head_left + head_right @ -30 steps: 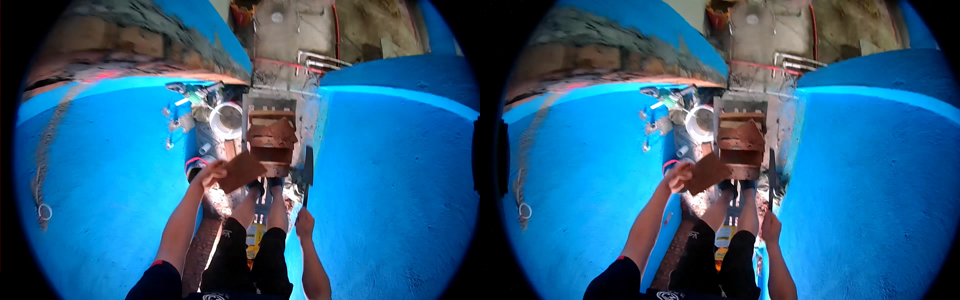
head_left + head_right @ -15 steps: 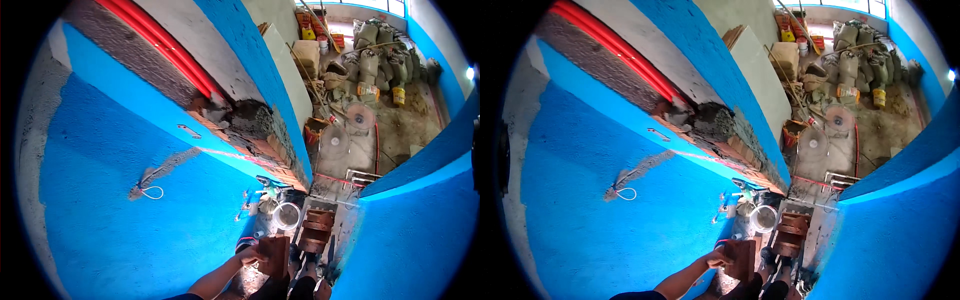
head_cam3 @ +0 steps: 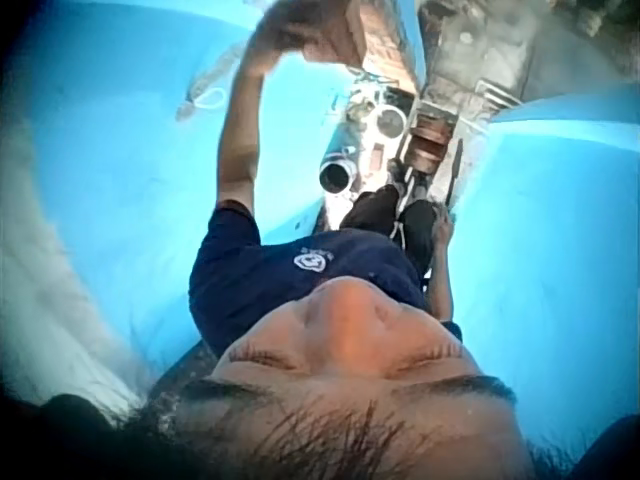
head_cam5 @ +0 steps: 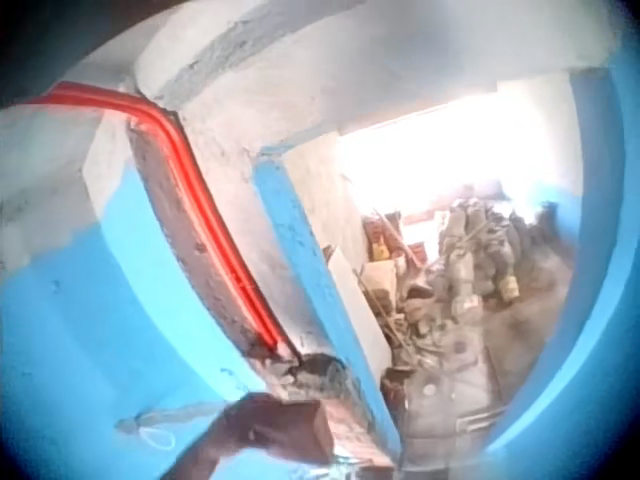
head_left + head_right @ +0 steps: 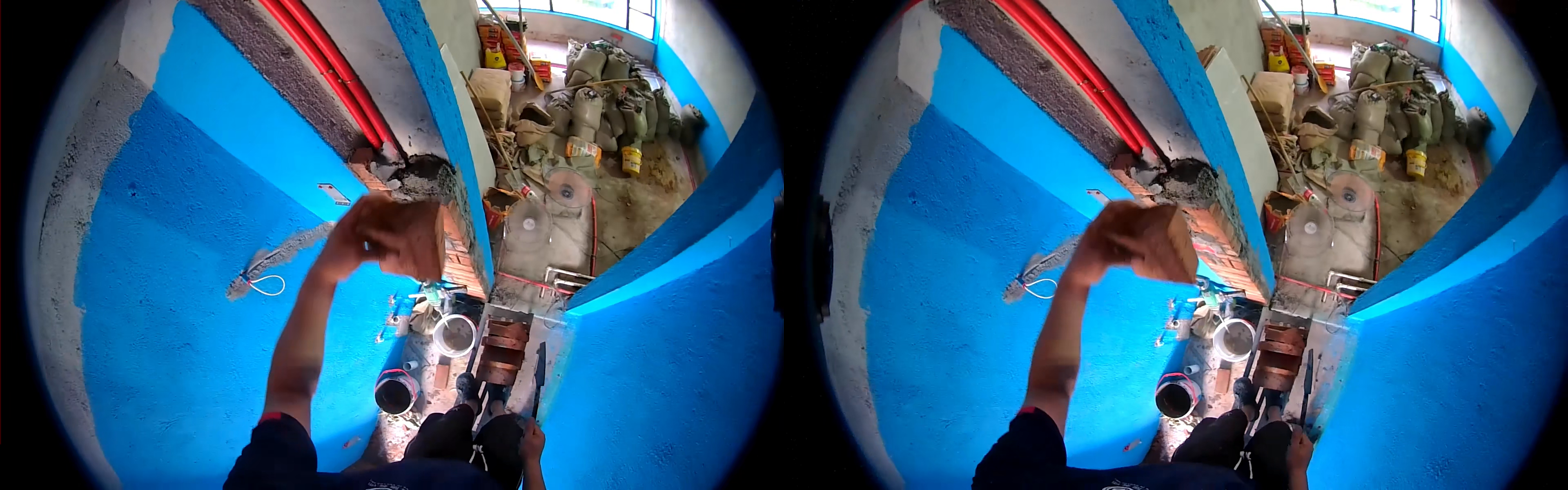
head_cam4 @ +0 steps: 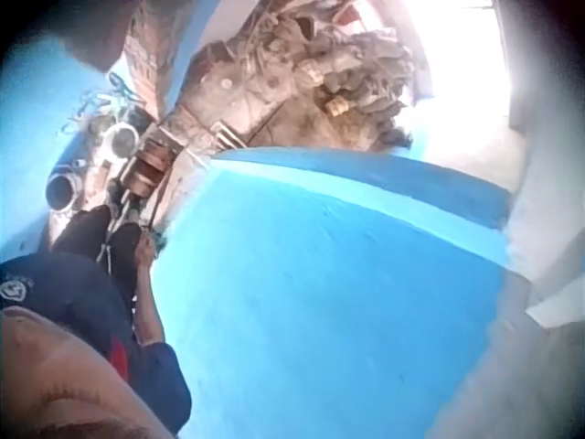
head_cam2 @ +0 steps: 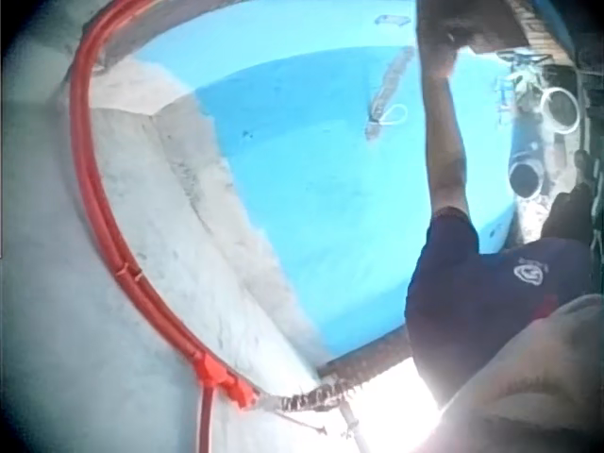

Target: The person mixes mortar inside a bucket with a trowel, applies mortar to the wall structure, chips a brick with the trowel, and places the brick onto the brick wall.

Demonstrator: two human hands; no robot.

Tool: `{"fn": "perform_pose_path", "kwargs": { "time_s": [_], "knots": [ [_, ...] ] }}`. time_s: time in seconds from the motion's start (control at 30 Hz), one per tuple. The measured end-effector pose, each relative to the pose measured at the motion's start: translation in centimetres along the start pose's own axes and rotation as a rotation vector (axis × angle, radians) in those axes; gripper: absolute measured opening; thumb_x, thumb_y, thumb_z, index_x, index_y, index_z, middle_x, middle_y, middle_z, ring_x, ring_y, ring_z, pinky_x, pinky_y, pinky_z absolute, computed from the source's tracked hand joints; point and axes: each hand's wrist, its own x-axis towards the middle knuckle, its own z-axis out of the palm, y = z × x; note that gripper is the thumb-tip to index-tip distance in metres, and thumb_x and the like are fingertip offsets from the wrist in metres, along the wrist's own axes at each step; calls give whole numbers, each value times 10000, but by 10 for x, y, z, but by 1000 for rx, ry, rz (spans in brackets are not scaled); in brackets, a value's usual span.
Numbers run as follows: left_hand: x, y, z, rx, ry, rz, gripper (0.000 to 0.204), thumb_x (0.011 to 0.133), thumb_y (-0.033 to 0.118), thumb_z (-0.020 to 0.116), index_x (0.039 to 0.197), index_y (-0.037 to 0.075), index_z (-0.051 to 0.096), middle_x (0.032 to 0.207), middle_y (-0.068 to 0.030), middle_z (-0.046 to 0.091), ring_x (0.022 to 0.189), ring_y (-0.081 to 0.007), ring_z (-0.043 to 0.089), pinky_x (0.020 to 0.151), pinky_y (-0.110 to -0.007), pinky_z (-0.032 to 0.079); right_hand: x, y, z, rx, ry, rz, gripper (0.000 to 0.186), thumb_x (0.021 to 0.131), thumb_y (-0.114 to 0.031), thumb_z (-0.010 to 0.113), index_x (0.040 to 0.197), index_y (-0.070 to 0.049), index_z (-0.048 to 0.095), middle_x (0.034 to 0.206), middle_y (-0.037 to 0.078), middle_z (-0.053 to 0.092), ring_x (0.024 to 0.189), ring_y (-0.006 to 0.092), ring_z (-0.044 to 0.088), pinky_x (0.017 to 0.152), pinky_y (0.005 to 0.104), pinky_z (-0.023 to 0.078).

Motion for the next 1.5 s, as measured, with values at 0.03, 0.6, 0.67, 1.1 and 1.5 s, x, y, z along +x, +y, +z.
{"fn": "perform_pose_path", "kwargs": {
  "time_s": [0.03,0.6,0.67,1.1,1.5],
  "knots": [
    [18,15,-7,258,-14,19,736,615,-79,778,1285,56,504,1231,-51,584,1150,-175,532,941,-339,476,-4,-3,1,64,27,-4,506,990,-420,497,676,-32,580,588,-24,474,560,74,410,499,284,328],
    [159,38,-60,382,23,-40,682,626,-86,785,1247,26,525,1146,-91,609,978,-206,625,692,-301,543,-40,1,-7,-148,102,70,610,964,-494,502,566,-35,446,534,32,430,522,129,387,488,372,310],
    [156,23,-70,120,53,-131,659,646,-102,771,1245,24,527,1145,-104,619,980,-223,627,653,-310,549,-40,7,-6,-150,95,93,598,957,-498,506,614,-8,503,549,87,464,535,166,420,509,387,337],
    [158,-2,-82,-30,77,-176,620,629,-172,746,1192,6,560,1083,-126,644,979,-243,637,818,-344,559,-29,15,7,-107,120,58,586,951,-502,529,561,-72,450,527,-4,410,505,104,390,475,335,309],
    [83,-72,9,-1169,176,233,551,863,382,670,1341,163,504,1339,-37,536,1249,-253,478,1055,-440,369,15,-117,17,45,14,-165,422,949,-360,591,649,-78,498,553,-26,470,495,80,442,451,286,325]
  ]
}}
